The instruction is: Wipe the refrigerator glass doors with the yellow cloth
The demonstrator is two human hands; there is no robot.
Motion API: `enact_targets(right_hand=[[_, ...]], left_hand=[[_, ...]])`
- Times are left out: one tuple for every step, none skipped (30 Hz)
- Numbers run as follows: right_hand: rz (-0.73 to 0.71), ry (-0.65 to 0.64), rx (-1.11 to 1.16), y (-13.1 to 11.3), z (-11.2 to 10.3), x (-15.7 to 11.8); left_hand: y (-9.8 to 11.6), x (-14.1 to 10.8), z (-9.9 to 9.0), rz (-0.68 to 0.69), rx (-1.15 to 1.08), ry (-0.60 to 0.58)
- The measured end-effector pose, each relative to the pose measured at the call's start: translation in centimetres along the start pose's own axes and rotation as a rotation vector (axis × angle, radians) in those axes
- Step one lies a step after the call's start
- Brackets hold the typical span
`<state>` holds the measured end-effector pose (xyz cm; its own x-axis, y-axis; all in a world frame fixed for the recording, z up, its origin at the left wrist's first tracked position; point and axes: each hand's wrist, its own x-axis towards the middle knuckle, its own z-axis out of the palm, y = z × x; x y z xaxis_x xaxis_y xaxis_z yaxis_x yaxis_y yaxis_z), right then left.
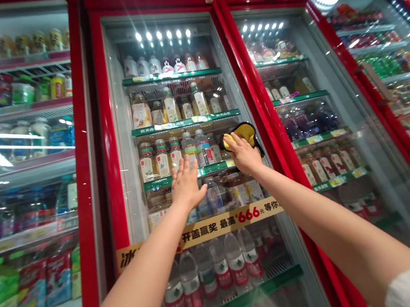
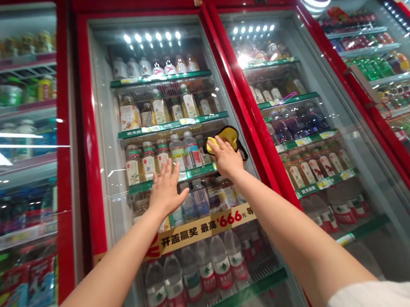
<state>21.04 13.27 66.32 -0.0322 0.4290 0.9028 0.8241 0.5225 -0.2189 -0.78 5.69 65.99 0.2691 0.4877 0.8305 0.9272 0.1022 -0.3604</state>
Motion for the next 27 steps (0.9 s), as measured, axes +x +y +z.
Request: enact_targets(right_hand=[[0.062, 0.024, 0.008, 0.8, 0.0, -0.3], [0.126, 0.048, 0.015, 1.4, 0.3, -0.9], [0.182, 0.066, 0.019, 1.8, 0.6, -1.6], [0.216, 0.075, 0.021, 1.9, 0.9, -2.2], [0.223, 0.071, 0.019, 1.9, 1.2, -2.6], [0.203, 0.057, 0.015, 1.8, 1.4, -2.7], [0.163, 0.042, 0.012, 1.7, 1.4, -2.5], [0.114, 0.032, 0.01, 1.6, 1.3, -2.0], [0.065, 0.03, 0.011, 1.6, 1.1, -1.3], [0.029, 0.039, 0.015, 1.8, 0.9, -0.5], [0.015, 0.057, 0.022, 2.1, 0.7, 0.1], [0.024, 0.08, 0.03, 2.5, 0.6, 0.5], [0.052, 0.105, 0.037, 2.9, 0.7, 0.5], [0.094, 0.128, 0.039, 3.4, 1.0, 0.1], [0.136, 0.148, 0.037, 3.8, 1.4, -0.6], [0.169, 0.159, 0.029, 4.1, 2.0, -1.6], [0.183, 0.163, 0.016, 4.3, 2.5, -2.6], [0.182, 0.163, 0.004, 4.4, 3.0, -3.5], [0.173, 0.164, -0.006, 4.4, 3.4, -4.1], [0.162, 0.167, -0.011, 4.4, 3.6, -4.2], [0.155, 0.175, -0.011, 4.3, 3.5, -3.8], [0.154, 0.186, -0.009, 4.3, 3.3, -2.9], [0.16, 0.199, -0.007, 4.3, 2.9, -1.7], [0.168, 0.213, -0.008, 4.4, 2.5, -0.4], [0.176, 0.228, -0.013, 4.4, 2.1, 0.8], [0.186, 0.244, -0.02, 4.6, 1.8, 1.7], [0.194, 0.256, -0.028, 4.7, 1.7, 2.2]], left_hand=[[0.5, -0.1, 0.0, 0.018, 0.001, -0.009], [1.0, -0.1, 0.1, 0.035, 0.0, -0.022], [1.5, -0.2, 0.2, 0.049, -0.004, -0.033], [2.0, -0.2, 0.4, 0.062, -0.009, -0.04], [2.4, -0.2, 0.6, 0.075, -0.015, -0.04], [2.8, -0.1, 0.8, 0.089, -0.019, -0.032], [3.3, 0.0, 1.0, 0.103, -0.024, -0.021], [3.7, 0.2, 1.2, 0.118, -0.029, -0.01], [4.1, 0.4, 1.4, 0.132, -0.035, -0.002], [4.4, 0.6, 1.7, 0.143, -0.04, 0.002], [4.8, 0.8, 1.9, 0.151, -0.046, 0.005], [5.1, 0.9, 2.2, 0.156, -0.051, 0.008], [5.3, 0.9, 2.5, 0.16, -0.056, 0.014], [5.5, 0.8, 2.8, 0.163, -0.061, 0.021], [5.5, 0.6, 3.1, 0.165, -0.067, 0.028], [5.5, 0.4, 3.4, 0.168, -0.073, 0.034], [5.5, 0.1, 3.7, 0.174, -0.079, 0.039], [5.4, -0.1, 3.9, 0.181, -0.085, 0.043], [5.3, -0.3, 4.1, 0.186, -0.093, 0.05], [5.3, -0.4, 4.3, 0.186, -0.102, 0.063], [5.2, -0.4, 4.4, 0.186, -0.113, 0.079], [5.2, -0.2, 4.4, 0.188, -0.127, 0.096], [5.2, 0.0, 4.4, 0.192, -0.14, 0.112], [5.2, 0.4, 4.4, 0.2, -0.154, 0.124], [5.2, 0.9, 4.2, 0.213, -0.167, 0.132], [5.3, 1.5, 4.1, 0.227, -0.18, 0.137], [5.3, 2.1, 3.9, 0.239, -0.193, 0.14]])
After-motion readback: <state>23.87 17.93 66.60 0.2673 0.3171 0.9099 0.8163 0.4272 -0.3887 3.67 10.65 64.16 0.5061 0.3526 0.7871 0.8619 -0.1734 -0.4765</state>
